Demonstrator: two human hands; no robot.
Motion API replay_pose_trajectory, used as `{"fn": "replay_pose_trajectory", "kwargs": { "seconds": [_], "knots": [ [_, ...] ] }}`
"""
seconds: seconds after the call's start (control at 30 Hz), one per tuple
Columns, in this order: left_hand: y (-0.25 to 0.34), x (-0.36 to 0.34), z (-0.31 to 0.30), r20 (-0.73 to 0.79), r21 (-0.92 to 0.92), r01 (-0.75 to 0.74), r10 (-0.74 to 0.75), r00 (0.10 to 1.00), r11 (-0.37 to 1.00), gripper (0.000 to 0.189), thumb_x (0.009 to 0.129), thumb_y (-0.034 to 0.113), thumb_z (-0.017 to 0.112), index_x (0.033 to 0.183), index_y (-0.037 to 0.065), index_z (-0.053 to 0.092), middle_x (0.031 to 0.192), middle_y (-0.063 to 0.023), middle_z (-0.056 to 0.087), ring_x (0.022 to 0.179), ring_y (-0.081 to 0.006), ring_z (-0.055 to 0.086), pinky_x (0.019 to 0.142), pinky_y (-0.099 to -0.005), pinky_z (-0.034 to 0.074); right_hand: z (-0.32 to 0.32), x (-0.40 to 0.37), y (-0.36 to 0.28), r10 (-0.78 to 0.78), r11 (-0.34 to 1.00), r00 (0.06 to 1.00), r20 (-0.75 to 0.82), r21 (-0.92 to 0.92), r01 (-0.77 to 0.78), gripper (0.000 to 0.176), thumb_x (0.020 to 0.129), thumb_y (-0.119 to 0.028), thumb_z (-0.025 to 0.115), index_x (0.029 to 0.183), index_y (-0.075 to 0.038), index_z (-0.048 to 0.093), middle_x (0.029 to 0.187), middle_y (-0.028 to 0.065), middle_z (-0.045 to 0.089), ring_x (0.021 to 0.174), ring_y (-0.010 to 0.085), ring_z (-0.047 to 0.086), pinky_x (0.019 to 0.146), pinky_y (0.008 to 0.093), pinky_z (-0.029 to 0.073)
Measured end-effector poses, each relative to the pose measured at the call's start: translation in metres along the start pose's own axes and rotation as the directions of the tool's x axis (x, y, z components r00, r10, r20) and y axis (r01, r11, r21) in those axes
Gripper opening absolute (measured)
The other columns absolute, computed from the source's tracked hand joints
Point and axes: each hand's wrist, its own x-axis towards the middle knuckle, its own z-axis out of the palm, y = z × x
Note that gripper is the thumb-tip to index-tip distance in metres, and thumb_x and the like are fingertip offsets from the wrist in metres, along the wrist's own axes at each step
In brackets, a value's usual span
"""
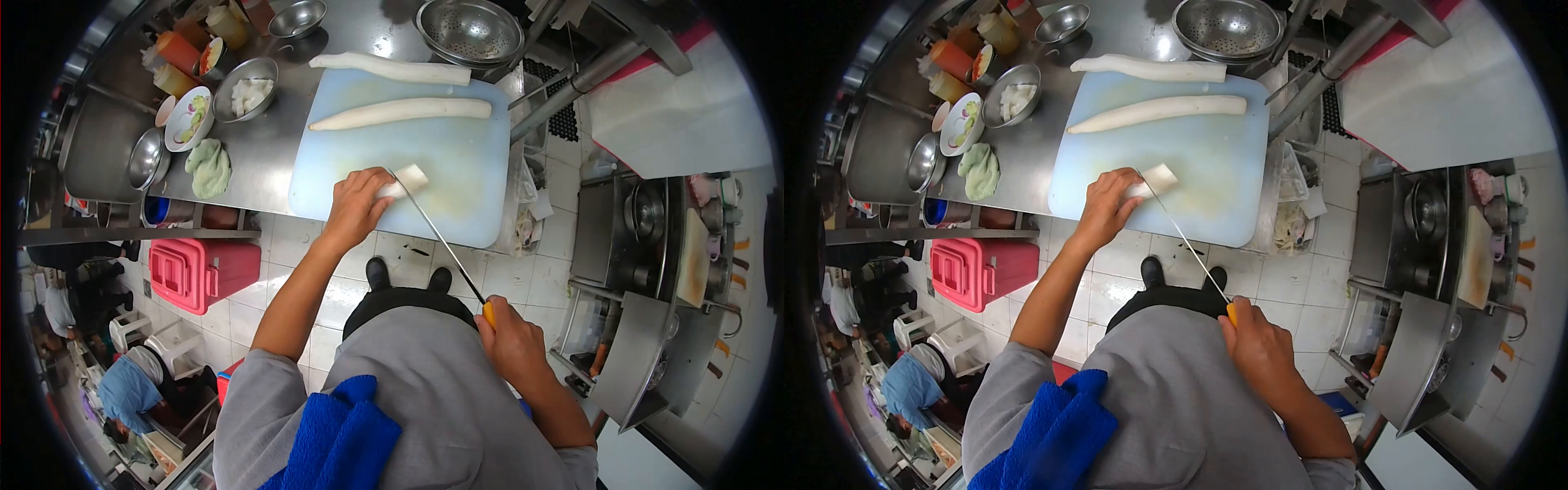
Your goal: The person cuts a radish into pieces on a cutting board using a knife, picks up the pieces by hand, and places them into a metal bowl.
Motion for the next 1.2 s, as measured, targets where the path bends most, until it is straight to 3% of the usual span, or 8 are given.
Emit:
{"fn": "replay_pose_trajectory", "kwargs": {
  "seconds": [0.37,0.47,0.53,0.73,1.2],
  "knots": [
    [0.002,0.000,0.000,0.004,-0.008,0.015,-0.015,1.000,1.000,0.034,0.086,0.012,0.070,0.118,0.013,0.060,0.124,-0.0038,0.059,0.116,-0.0259,0.054,0.095,-0.0412,0.037,-0.008,0.002,-0.012,0.018,1.000,0.998,0.063,-0.009,-0.018,0.029,0.095,-0.028,0.062,0.107,-0.004,0.050,0.078,0.0156,0.066,0.058,0.0356,0.066,0.049,0.0449,0.054],
    [0.001,0.000,-0.001,0.006,-0.024,0.018,-0.018,1.000,1.000,0.034,0.086,0.011,0.070,0.118,0.013,0.060,0.125,-0.0038,0.059,0.116,-0.0258,0.054,0.096,-0.0419,0.037,-0.009,0.004,-0.015,0.018,0.998,0.996,0.092,-0.057,-0.013,0.028,0.095,-0.027,0.062,0.101,-0.004,0.049,0.073,0.0145,0.065,0.055,0.0337,0.066,0.047,0.0434,0.054],
    [0.001,0.000,-0.001,0.000,-0.004,-0.003,0.003,1.000,1.000,0.036,0.084,0.011,0.072,0.118,0.010,0.060,0.124,-0.0082,0.060,0.114,-0.0295,0.055,0.095,-0.0411,0.040,-0.009,0.006,-0.017,0.008,0.996,0.993,0.118,-0.094,0.004,0.027,0.096,-0.027,0.062,0.097,-0.004,0.047,0.066,0.0130,0.063,0.051,0.0316,0.065,0.044,0.0416,0.052],
    [0.001,-0.001,0.001,0.003,-0.036,0.035,-0.034,0.999,0.999,0.035,0.086,0.012,0.071,0.120,0.014,0.060,0.124,-0.0045,0.060,0.117,-0.0254,0.054,0.097,-0.0424,0.036,-0.015,0.016,-0.026,0.016,0.992,0.985,0.172,-0.129,0.006,0.026,0.096,-0.026,0.061,0.095,-0.004,0.047,0.058,0.0132,0.061,0.050,0.0312,0.065,0.044,0.0410,0.052],
    [-0.001,-0.001,-0.001,0.016,-0.051,-0.004,0.004,1.000,0.999,0.037,0.083,0.008,0.072,0.118,0.012,0.060,0.123,-0.0067,0.060,0.115,-0.0276,0.055,0.095,-0.0414,0.038,0.000,0.051,-0.028,0.017,1.000,0.963,0.268,-0.012,-0.014,0.024,0.100,-0.023,0.055,0.098,-0.002,0.042,0.063,0.0169,0.064,0.056,0.0362,0.066,0.050,0.0458,0.053]
  ]
}}
